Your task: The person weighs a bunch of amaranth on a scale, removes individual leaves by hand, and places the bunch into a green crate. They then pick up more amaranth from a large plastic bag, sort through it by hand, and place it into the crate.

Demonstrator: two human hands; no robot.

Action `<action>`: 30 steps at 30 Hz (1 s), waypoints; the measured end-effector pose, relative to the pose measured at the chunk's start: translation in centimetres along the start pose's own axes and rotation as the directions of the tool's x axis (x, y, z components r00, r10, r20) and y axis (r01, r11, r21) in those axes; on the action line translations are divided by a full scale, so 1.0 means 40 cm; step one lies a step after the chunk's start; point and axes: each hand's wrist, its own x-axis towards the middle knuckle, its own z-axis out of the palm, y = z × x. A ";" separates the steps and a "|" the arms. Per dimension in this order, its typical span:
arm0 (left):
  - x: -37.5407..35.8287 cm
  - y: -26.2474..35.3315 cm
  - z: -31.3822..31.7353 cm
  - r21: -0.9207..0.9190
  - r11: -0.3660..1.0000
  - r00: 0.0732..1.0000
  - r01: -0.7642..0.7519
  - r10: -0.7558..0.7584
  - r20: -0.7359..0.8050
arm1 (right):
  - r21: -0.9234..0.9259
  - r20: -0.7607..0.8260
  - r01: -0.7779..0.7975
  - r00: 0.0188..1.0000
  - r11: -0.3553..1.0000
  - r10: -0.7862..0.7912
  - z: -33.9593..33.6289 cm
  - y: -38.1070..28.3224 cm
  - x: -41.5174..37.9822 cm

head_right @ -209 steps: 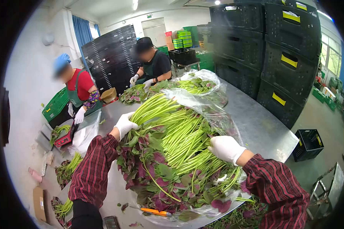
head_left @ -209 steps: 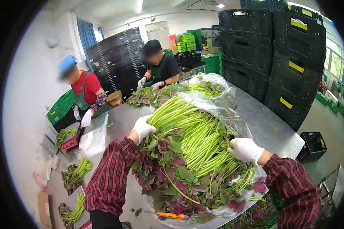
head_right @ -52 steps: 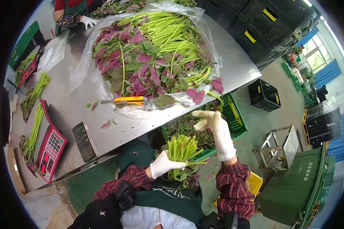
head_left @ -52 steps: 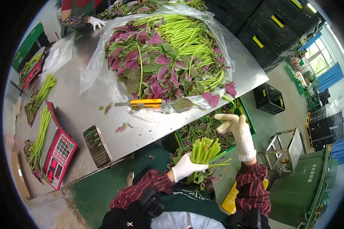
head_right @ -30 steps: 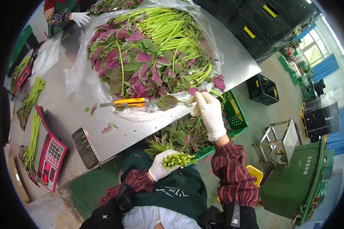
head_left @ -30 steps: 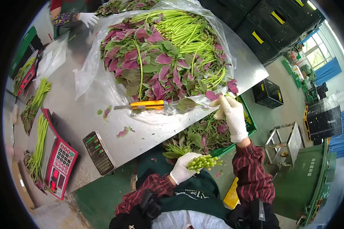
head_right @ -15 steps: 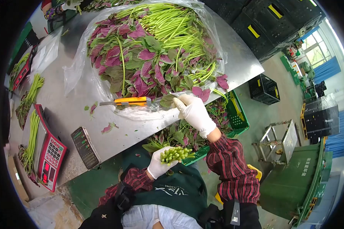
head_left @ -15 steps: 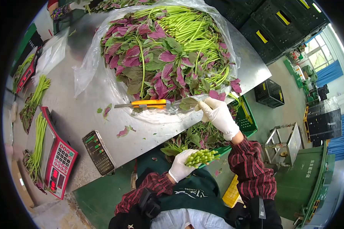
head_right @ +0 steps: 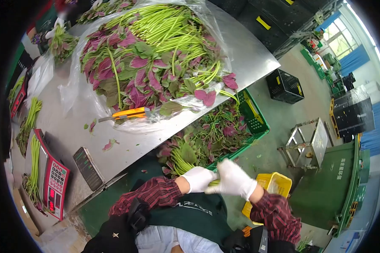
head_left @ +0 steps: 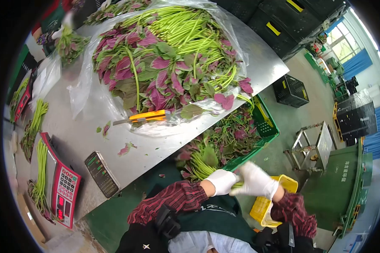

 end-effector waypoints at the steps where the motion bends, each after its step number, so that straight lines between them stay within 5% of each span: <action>1: 0.020 0.001 0.018 0.087 0.996 0.999 -0.033 0.032 0.006 | 0.097 0.047 -0.066 0.997 0.993 0.062 0.028 0.002 -0.037; 5: 0.055 0.038 0.106 0.285 0.929 0.972 -0.236 0.224 0.074 | 0.519 0.072 -0.240 0.969 0.820 0.238 0.202 0.073 -0.155; 8: 0.068 0.068 0.121 0.347 0.875 0.941 -0.337 0.297 0.162 | 0.733 -0.102 -0.082 0.968 0.676 0.227 0.303 0.083 -0.183; 10: 0.075 0.068 0.115 0.352 0.867 0.933 -0.352 0.298 0.200 | 0.916 0.288 -0.334 0.933 0.224 0.216 0.310 0.068 -0.184; 12: 0.090 0.069 0.077 0.414 0.804 0.904 -0.427 0.371 0.213 | 0.967 0.183 -0.218 0.956 0.134 0.231 0.300 0.027 -0.166; 14: 0.105 0.090 0.019 0.579 0.686 0.895 -0.441 0.380 0.232 | 0.996 0.056 -0.020 0.897 -0.085 0.439 0.310 0.010 -0.136; 16: 0.107 0.083 -0.012 0.588 0.719 0.856 -0.371 0.511 -0.085 | 0.985 -0.128 0.047 0.848 0.167 0.514 0.256 0.039 -0.116; 18: 0.075 0.103 -0.060 0.469 0.841 0.843 -0.271 0.442 -0.306 | 0.996 -0.064 0.091 0.815 -0.019 0.576 0.136 0.017 -0.140; 19: 0.055 0.096 -0.066 0.375 0.892 0.784 -0.251 0.415 -0.462 | 0.989 -0.121 0.147 0.821 -0.003 0.558 0.107 0.022 -0.156; 21: 0.013 0.049 -0.026 0.010 0.996 0.769 -0.084 0.071 -0.635 | 0.966 -0.241 0.251 0.778 0.066 0.581 0.161 0.095 -0.129; 22: 0.000 0.015 0.023 -0.241 0.970 0.752 -0.001 -0.158 -0.640 | 0.972 -0.222 0.220 0.756 0.080 0.616 0.223 0.164 -0.084; 23: -0.009 -0.016 0.076 -0.404 0.914 0.785 0.029 -0.271 -0.557 | 0.999 -0.051 0.024 0.718 0.049 0.694 0.279 0.238 -0.037; 24: -0.015 -0.037 0.119 -0.550 0.833 0.809 0.063 -0.365 -0.461 | 0.913 -0.171 -0.135 0.729 0.385 0.663 0.320 0.306 -0.021; 25: -0.017 -0.044 0.147 -0.502 0.865 0.836 0.017 -0.287 -0.467 | 0.951 -0.199 -0.042 0.678 0.307 0.708 0.265 0.282 -0.013; 26: -0.024 -0.028 0.137 -0.454 0.882 0.902 0.125 -0.292 -0.319 | 0.976 -0.194 0.046 0.632 0.214 0.750 0.205 0.225 -0.027; 28: -0.024 -0.022 0.136 -0.484 0.864 0.909 0.142 -0.307 -0.282 | 0.954 -0.282 0.270 0.657 0.131 0.699 0.156 0.198 -0.056; 30: -0.002 -0.032 0.131 -0.498 0.851 0.897 0.171 -0.343 -0.280 | 0.954 -0.198 -0.082 0.548 0.287 0.813 0.243 0.278 0.006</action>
